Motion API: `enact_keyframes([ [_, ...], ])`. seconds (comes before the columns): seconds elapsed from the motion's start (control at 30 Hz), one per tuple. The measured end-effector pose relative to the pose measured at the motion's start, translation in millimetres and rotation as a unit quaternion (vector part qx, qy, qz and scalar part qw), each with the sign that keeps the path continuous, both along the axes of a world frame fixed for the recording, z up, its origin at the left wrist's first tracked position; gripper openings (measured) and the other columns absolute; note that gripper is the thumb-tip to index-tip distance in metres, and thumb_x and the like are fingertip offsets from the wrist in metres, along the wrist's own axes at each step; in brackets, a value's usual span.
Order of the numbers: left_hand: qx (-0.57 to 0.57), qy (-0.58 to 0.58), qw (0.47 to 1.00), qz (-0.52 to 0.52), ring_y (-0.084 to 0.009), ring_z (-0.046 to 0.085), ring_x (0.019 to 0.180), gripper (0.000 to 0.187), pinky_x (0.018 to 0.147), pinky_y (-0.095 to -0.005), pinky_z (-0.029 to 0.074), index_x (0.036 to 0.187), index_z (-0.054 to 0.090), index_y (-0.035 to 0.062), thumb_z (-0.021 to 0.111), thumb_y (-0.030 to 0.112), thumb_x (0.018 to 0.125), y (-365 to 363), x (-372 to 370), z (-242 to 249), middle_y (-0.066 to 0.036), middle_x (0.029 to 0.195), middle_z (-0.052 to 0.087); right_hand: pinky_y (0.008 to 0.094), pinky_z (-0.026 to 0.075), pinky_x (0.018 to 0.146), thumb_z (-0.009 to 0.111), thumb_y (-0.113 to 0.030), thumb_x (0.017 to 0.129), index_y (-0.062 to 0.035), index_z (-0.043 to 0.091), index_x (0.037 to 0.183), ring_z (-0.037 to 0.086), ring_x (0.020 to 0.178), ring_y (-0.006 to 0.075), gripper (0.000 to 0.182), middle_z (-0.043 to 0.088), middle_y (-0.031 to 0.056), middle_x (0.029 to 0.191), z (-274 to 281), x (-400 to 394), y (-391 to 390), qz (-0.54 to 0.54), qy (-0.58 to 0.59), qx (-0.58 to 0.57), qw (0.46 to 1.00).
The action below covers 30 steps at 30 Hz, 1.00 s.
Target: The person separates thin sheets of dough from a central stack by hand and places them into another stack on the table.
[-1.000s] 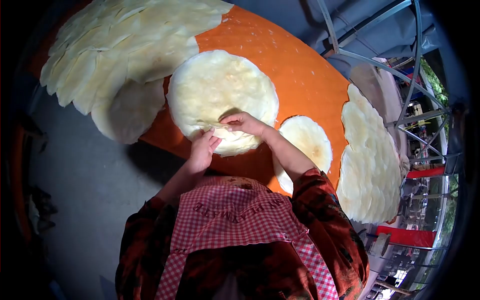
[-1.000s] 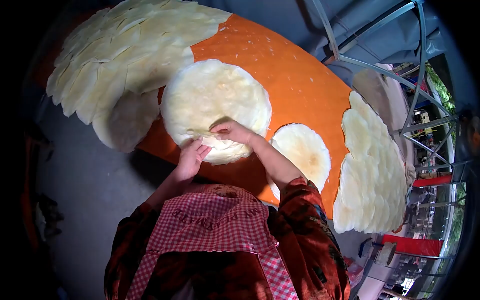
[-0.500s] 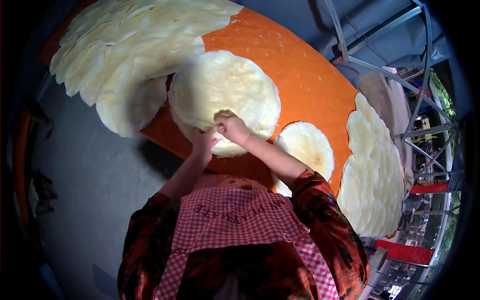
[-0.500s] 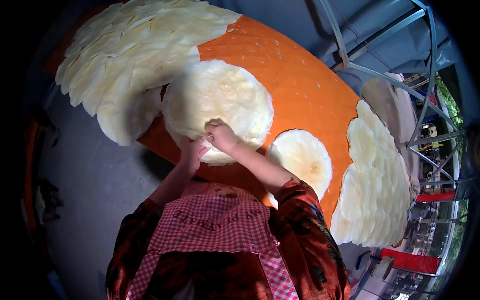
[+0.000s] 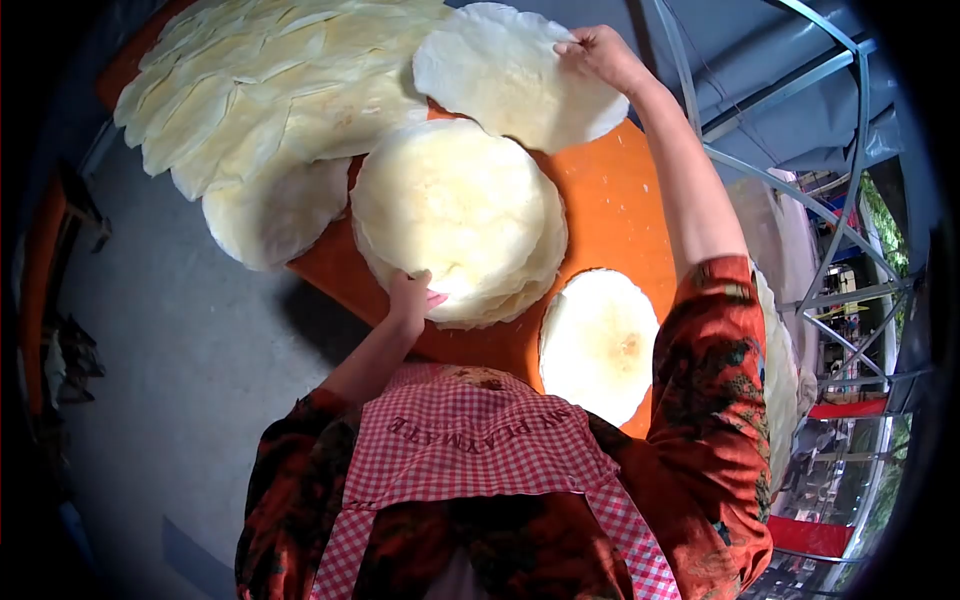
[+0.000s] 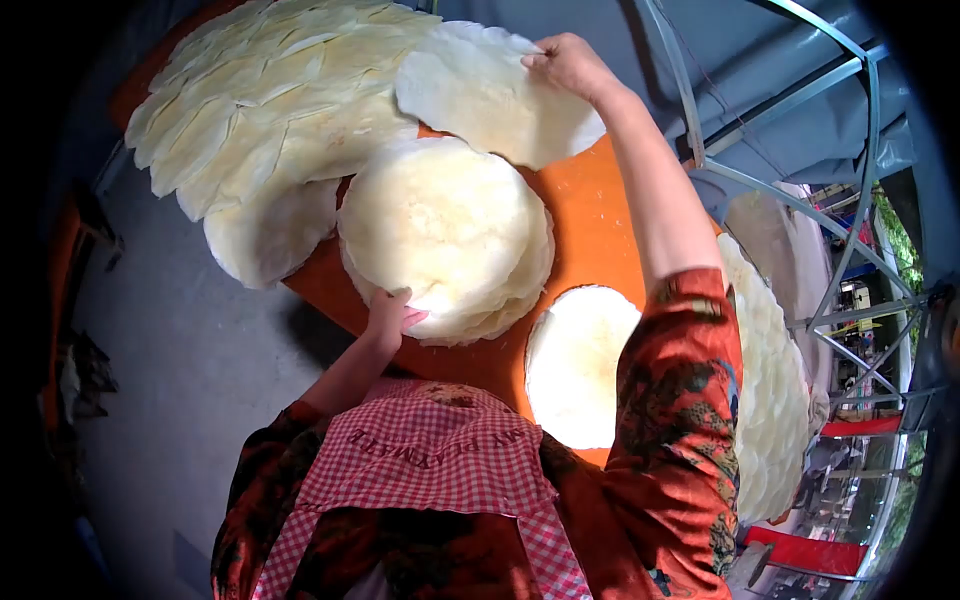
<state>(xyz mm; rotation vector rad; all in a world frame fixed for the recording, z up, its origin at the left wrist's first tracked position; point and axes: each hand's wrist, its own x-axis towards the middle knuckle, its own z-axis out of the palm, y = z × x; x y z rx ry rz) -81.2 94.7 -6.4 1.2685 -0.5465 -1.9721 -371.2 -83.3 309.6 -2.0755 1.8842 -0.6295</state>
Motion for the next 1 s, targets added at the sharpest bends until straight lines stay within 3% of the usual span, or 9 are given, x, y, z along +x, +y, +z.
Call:
enact_keyframes([
  [0.1, -0.031, -0.03, 0.999, 0.032, -0.028, 0.063, 0.07, 0.032, 0.067, -0.0353, 0.059, 0.115, 0.037, -0.0027, 0.055, 0.008, 0.091, 8.0, 14.4, 27.8, -0.02, 0.104, 0.052, 0.0276, 0.047, 0.06, 0.063, -0.014, 0.087, -0.0001, 0.069, 0.085, 0.051, 0.063, 0.0072, 0.015, 0.058, 0.0056, 0.065, -16.6, 69.1, 52.6, 0.054, 0.15, -0.02, 0.987],
  [0.2, -0.06, -0.078, 0.994, 0.046, -0.0216, 0.06, 0.055, 0.027, 0.051, -0.0301, 0.052, 0.111, 0.039, -0.0021, 0.054, 0.011, 0.092, 3.4, 23.1, 30.3, -0.016, 0.088, 0.057, 0.0401, 0.052, 0.071, 0.06, -0.011, 0.079, -0.0055, 0.071, 0.083, 0.065, 0.078, 0.0331, 0.013, 0.068, 0.0182, 0.091, -155.1, 106.7, 98.9, 0.096, 0.196, -0.067, 0.974],
  [0.3, -0.058, -0.086, 0.994, 0.035, -0.0175, 0.056, 0.049, 0.025, 0.042, -0.027, 0.042, 0.11, 0.041, -0.0007, 0.053, 0.012, 0.092, -14.6, 30.0, 19.3, -0.011, 0.074, 0.057, 0.0389, 0.056, 0.064, 0.064, -0.004, 0.078, -0.0012, 0.069, 0.086, 0.066, 0.078, 0.0294, 0.01, 0.068, 0.0137, 0.092, -275.8, 129.5, 147.9, 0.14, 0.114, -0.097, 0.979],
  [0.33, -0.051, -0.085, 0.995, 0.028, -0.0163, 0.055, 0.047, 0.025, 0.039, -0.0261, 0.038, 0.11, 0.041, -0.0001, 0.053, 0.012, 0.092, -19.6, 32.6, 16.9, -0.01, 0.071, 0.056, 0.036, 0.058, 0.065, 0.065, -0.006, 0.079, 0.0007, 0.069, 0.089, 0.066, 0.073, 0.0296, 0.013, 0.068, 0.0133, 0.095, -283.5, 134.9, 158.7, 0.112, 0.143, 0.029, 0.983],
  [0.43, 0.001, -0.07, 0.997, 0.038, -0.0145, 0.051, 0.045, 0.019, 0.038, -0.0248, 0.035, 0.105, 0.046, 0.0019, 0.054, 0.012, 0.091, -29.8, 39.1, 17.8, -0.008, 0.066, 0.055, 0.0333, 0.056, 0.049, 0.057, -0.001, 0.083, 0.0015, 0.068, 0.082, 0.064, 0.07, 0.0268, 0.011, 0.064, 0.0178, 0.096, -258.3, 144.5, 166.9, 0.068, 0.098, 0.012, 0.993],
  [0.53, -0.004, -0.048, 0.998, 0.033, -0.0124, 0.046, 0.042, 0.009, 0.037, -0.0242, 0.031, 0.094, 0.052, 0.0044, 0.055, 0.012, 0.09, -31.7, 40.5, 22.9, -0.007, 0.066, 0.055, 0.0366, 0.058, 0.065, 0.06, -0.013, 0.085, -0.0008, 0.066, 0.104, 0.065, 0.088, 0.0298, 0.024, 0.063, 0.022, 0.106, -254.1, 146.5, 169.8, 0.094, 0.169, 0.145, 0.97],
  [0.67, -0.124, -0.079, 0.989, 0.012, -0.0136, 0.049, 0.052, 0.011, 0.048, -0.0269, 0.038, 0.085, 0.055, 0.0025, 0.057, 0.012, 0.09, -39.4, 38.2, 15.6, -0.006, 0.066, 0.053, 0.0408, 0.045, 0.101, 0.063, -0.023, 0.083, 0.0046, 0.027, 0.143, 0.054, 0.117, 0.0384, 0.075, 0.055, 0.0293, 0.123, -243.8, 167.6, 188.6, 0.095, 0.191, 0.009, 0.977],
  [0.83, -0.369, -0.234, 0.899, 0.001, -0.0096, 0.054, 0.076, 0.016, 0.069, -0.024, 0.044, 0.106, 0.061, 0.0041, 0.052, 0.009, 0.094, -45.5, 19.5, 3.4, -0.002, 0.084, 0.062, 0.0418, 0.052, 0.085, 0.062, -0.015, 0.078, 0.0003, 0.033, 0.141, 0.061, 0.103, 0.0377, 0.07, 0.057, 0.029, 0.118, -220.7, 200.4, 143.8, 0.04, 0.036, 0.098, 0.994],
  [1.0, -0.159, 0.039, 0.986, -0.045, -0.0194, 0.052, 0.118, 0.032, 0.096, -0.0292, 0.043, 0.125, 0.053, 0.0023, 0.055, 0.01, 0.094, -40.2, 25.5, 33.7, -0.009, 0.127, 0.056, 0.0413, 0.051, 0.078, 0.061, -0.014, 0.078, -0.0087, 0.049, 0.132, 0.066, 0.087, 0.0322, 0.056, 0.067, 0.0171, 0.097, -270.3, 170.6, 94.1, -0.003, 0.068, 0.068, 0.995],
])
